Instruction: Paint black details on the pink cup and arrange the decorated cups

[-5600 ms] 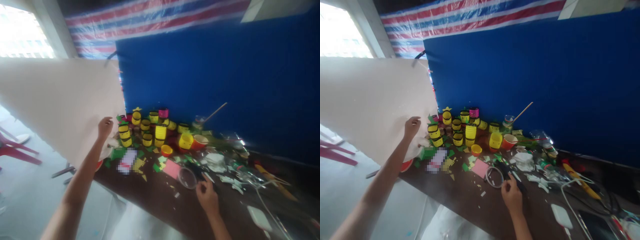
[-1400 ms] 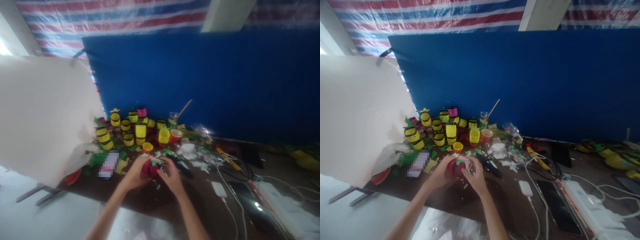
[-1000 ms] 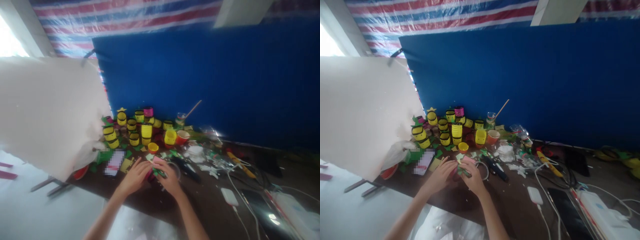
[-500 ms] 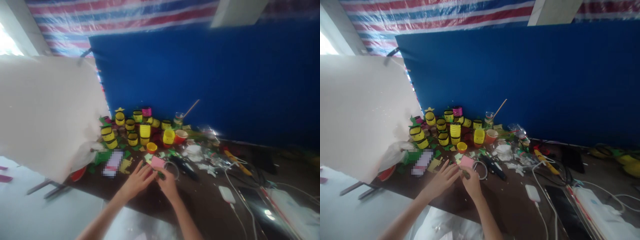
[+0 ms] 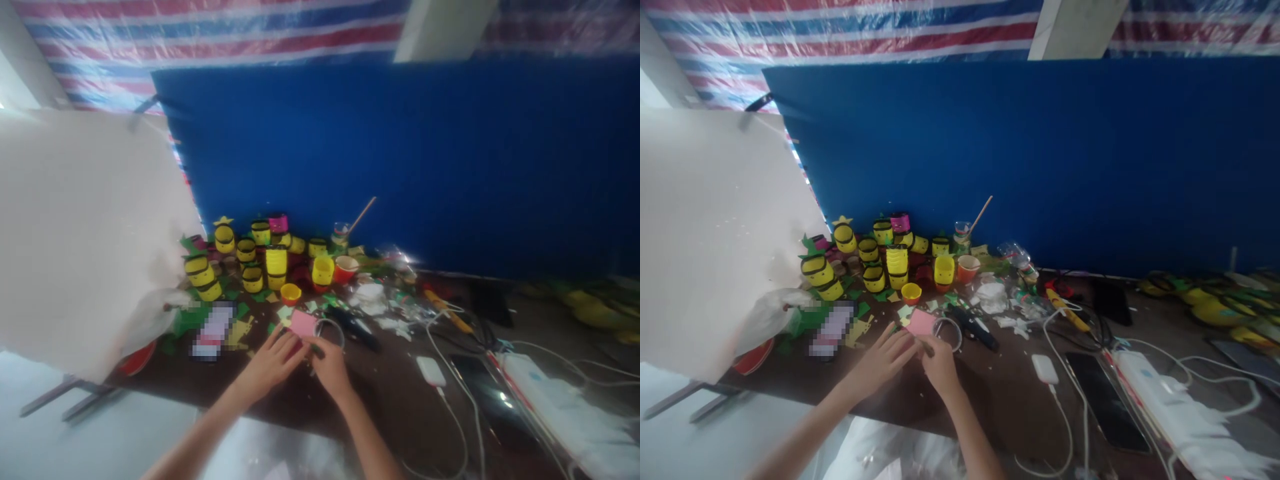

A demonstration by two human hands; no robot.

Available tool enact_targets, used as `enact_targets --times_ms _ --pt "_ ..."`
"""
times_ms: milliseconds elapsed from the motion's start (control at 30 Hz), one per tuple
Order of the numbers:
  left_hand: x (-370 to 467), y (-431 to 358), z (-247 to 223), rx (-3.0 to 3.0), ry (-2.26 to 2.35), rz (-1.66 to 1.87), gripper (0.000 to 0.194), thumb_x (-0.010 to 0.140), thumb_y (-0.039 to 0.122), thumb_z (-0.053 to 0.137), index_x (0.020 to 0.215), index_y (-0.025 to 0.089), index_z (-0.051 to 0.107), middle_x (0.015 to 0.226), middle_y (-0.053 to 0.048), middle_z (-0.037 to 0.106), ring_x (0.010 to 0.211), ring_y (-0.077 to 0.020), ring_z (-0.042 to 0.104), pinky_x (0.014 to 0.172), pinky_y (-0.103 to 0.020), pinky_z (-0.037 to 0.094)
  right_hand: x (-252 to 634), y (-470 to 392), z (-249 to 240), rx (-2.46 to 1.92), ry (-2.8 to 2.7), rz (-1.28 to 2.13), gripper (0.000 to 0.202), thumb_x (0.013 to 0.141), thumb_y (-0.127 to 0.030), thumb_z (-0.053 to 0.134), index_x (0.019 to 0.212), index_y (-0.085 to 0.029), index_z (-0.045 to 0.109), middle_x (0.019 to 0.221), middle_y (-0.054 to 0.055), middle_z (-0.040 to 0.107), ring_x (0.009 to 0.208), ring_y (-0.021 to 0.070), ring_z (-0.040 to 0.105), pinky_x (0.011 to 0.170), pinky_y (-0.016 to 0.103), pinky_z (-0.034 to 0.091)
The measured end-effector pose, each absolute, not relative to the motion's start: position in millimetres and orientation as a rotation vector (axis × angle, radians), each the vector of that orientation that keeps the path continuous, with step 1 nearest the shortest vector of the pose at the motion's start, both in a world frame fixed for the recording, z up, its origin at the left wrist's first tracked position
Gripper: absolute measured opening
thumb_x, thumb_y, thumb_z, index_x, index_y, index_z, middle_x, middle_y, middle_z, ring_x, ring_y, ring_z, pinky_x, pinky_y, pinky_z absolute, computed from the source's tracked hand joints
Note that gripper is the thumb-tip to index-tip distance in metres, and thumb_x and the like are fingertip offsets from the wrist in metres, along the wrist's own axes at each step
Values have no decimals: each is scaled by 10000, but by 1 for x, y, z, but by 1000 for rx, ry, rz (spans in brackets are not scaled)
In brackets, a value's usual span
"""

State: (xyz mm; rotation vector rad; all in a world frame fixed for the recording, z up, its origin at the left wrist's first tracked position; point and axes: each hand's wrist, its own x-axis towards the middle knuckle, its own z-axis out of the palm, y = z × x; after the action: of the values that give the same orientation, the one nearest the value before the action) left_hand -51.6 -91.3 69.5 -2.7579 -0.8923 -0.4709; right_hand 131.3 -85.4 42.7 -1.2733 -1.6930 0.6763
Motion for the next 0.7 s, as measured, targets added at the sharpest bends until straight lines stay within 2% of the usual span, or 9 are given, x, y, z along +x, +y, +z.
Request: enact_targets --times_ms 300,533,700 --pt "-41 -89 72 -2814 -827 -451 567 847 132 438 1394 158 290 1262 -125 511 1247 -243 398 1115 -502 196 140 -92 40 -1322 -1630 635 199 802 -232 533 903 -209 702 871 76 725 798 219 682 747 340 540" --pt "-35 -88 73 -2844 -788 -454 595 854 139 419 1419 177 238 1267 -124 509 1256 -243 397 1111 -504 202 146 -94 38 -1375 -1554 601 211 831 -311 517 874 -199 691 777 66 720 694 209 680 655 298 539" --pt "-40 -88 67 -2813 -782 -424 571 854 132 417 1405 174 275 1260 -110 522 1241 -248 418 1115 -490 206 143 -92 35 -1406 -1517 585 222 845 -342 501 837 -190 662 743 58 706 673 197 670 641 279 523"
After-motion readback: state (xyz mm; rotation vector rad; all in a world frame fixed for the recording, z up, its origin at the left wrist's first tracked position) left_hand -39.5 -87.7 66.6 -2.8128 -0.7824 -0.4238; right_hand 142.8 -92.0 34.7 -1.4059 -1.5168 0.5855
